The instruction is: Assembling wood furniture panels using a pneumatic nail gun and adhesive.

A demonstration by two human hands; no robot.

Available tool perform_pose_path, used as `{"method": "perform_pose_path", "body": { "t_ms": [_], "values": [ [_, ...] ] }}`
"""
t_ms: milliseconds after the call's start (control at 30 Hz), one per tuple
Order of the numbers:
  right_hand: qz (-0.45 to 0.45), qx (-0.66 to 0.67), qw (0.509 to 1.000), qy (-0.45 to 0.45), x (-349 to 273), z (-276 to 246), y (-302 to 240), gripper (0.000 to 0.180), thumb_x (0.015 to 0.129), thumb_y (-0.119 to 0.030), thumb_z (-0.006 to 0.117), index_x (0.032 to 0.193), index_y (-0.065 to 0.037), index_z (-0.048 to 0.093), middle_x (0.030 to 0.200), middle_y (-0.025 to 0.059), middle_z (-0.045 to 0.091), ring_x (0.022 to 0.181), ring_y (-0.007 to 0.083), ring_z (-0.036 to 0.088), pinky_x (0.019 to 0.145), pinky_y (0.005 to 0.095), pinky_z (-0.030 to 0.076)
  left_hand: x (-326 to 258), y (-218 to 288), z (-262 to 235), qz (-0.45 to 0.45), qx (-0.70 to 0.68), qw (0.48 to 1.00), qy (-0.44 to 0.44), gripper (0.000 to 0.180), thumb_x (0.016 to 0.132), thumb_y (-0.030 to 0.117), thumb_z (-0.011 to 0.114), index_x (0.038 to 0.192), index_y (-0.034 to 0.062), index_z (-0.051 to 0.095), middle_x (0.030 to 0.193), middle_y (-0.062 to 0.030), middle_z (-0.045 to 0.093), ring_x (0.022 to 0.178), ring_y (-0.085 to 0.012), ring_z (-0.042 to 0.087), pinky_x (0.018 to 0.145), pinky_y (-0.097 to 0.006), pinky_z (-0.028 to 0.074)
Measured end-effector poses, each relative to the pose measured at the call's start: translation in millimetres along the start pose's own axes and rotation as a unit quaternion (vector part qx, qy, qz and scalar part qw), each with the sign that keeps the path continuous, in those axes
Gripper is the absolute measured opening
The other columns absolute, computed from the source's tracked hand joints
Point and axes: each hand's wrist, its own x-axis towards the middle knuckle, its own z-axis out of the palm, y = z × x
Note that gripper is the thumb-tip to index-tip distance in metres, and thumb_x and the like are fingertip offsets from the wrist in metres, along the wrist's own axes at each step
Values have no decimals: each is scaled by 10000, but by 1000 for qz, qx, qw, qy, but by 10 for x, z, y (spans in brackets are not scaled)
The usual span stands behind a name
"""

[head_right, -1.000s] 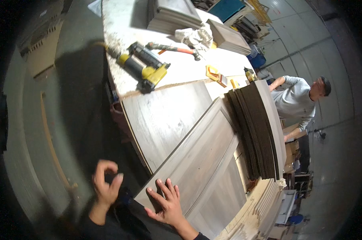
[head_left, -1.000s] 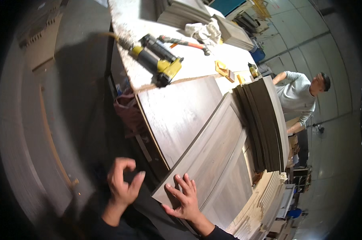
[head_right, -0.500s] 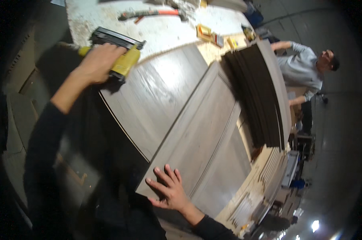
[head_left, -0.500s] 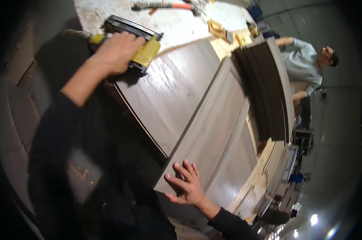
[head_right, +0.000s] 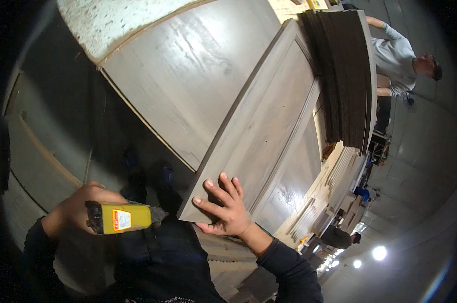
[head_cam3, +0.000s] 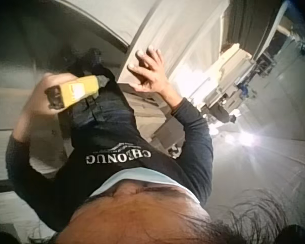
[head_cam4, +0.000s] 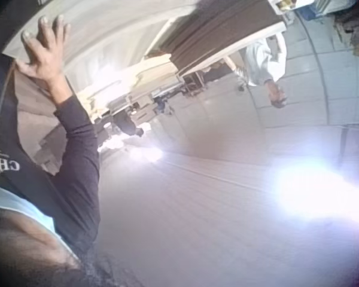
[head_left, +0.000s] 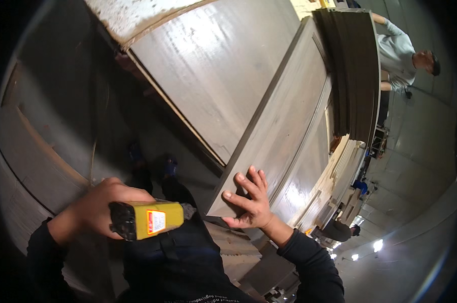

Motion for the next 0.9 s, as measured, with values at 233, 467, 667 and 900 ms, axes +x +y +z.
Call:
{"method": "perform_pose_path", "body": {
  "t_ms": [233,467,667,900],
  "values": [
    [-4,-4,1000,8,-16,13,25,491,699,-475,706,1120,-225,669,1388,118,425,1363,356,252,1114,440,99,127,-230,74,39,-58,998,1,406,592,174,756,934,-8,634,837,-148,663,729,-274,665,624,-297,509],
    [-11,6,1000,7,-43,23,61,489,687,-462,724,1111,-223,675,1388,125,425,1364,361,248,1116,441,97,216,-308,96,49,-84,995,-2,394,582,162,752,927,10,639,828,-149,658,726,-305,647,612,-313,505],
    [-9,8,1000,5,-54,25,63,496,671,-444,738,1111,-224,675,1386,123,428,1366,364,244,1117,444,92,259,-333,105,42,-89,995,-20,384,586,164,748,919,7,640,819,-148,658,718,-302,646,600,-313,501],
    [-5,11,1000,5,-76,27,59,494,671,-438,738,1114,-230,673,1382,119,433,1369,362,237,1118,440,89,294,-330,96,48,-81,995,-26,385,592,166,753,921,0,641,823,-148,664,717,-286,658,604,-306,506]
  ]
}}
